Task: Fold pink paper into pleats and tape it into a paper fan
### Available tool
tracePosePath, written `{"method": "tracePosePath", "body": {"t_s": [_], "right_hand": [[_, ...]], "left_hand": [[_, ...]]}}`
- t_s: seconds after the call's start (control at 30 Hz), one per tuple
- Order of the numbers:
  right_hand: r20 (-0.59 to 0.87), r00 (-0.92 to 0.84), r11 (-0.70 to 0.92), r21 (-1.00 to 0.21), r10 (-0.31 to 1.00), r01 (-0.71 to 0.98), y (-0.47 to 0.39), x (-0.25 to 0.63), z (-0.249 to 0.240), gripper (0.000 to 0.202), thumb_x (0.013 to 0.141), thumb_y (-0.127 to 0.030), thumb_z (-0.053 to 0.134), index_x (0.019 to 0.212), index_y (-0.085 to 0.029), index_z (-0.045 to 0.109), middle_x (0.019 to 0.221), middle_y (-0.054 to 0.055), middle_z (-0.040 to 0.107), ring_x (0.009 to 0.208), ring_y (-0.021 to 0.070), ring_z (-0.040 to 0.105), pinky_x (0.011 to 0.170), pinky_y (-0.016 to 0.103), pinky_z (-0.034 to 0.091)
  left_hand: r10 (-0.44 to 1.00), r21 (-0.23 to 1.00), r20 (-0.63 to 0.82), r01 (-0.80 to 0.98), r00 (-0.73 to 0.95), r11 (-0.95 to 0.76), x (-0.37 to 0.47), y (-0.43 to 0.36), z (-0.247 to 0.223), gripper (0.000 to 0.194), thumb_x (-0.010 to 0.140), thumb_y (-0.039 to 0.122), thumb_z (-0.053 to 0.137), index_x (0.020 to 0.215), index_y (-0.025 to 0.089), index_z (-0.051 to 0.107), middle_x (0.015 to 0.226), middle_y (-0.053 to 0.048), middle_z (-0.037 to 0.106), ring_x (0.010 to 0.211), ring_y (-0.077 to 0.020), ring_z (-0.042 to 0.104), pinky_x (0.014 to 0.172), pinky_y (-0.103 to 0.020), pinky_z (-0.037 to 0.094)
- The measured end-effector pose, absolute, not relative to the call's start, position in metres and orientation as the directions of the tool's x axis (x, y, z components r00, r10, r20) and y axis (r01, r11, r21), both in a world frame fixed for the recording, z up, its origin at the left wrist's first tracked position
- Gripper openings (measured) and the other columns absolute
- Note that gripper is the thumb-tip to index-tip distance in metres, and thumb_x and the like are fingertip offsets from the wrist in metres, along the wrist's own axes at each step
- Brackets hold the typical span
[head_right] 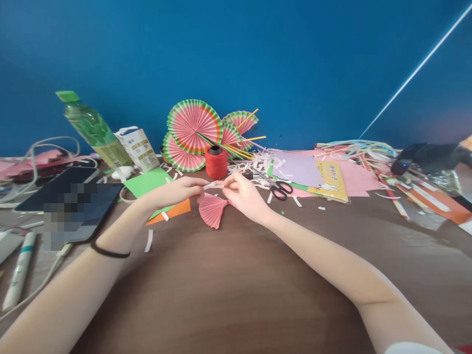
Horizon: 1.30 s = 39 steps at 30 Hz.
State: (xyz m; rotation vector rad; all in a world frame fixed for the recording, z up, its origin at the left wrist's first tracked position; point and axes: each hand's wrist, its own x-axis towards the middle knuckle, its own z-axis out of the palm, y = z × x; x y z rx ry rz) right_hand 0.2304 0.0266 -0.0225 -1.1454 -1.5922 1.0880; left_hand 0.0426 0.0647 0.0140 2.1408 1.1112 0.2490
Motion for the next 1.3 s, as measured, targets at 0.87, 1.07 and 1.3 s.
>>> {"method": "tracePosePath", "body": {"t_s": [0.87,1.07,1.3], "right_hand": [[0.245,-0.236,0.297,-0.93,0.94,0.218,0.026,0.232,-0.026,0.019,0.083,-0.027,0.052,0.071,-0.023,0.038,0.099,0.006,0.068,0.114,0.0232,0.054,0.081,0.041,0.05],[0.299,-0.263,0.348,-0.923,0.917,0.166,0.025,0.234,-0.022,0.019,0.085,-0.028,0.051,0.072,-0.023,0.038,0.099,0.006,0.067,0.114,0.0238,0.054,0.088,0.044,0.045],[0.263,-0.248,0.286,-0.956,0.932,0.059,0.03,0.235,-0.024,0.016,0.085,-0.033,0.05,0.079,-0.023,0.04,0.097,0.006,0.067,0.1,0.02,0.062,0.091,0.043,0.045]], "left_hand": [[0.804,0.769,-0.05,0.536,0.592,-0.348,0.042,0.063,0.01,0.037,0.073,0.027,0.04,0.097,0.018,0.067,0.077,-0.002,0.063,0.073,-0.0167,0.052,0.069,-0.027,0.041],[0.834,0.814,-0.018,0.493,0.551,-0.308,0.035,0.067,0.007,0.037,0.073,0.029,0.043,0.099,0.018,0.067,0.078,-0.003,0.063,0.074,-0.0164,0.053,0.069,-0.027,0.042],[0.818,0.71,-0.053,0.598,0.572,-0.372,0.03,0.073,0.009,0.037,0.075,0.027,0.037,0.1,0.02,0.064,0.073,0.0,0.058,0.067,-0.0137,0.05,0.064,-0.025,0.04]]}}
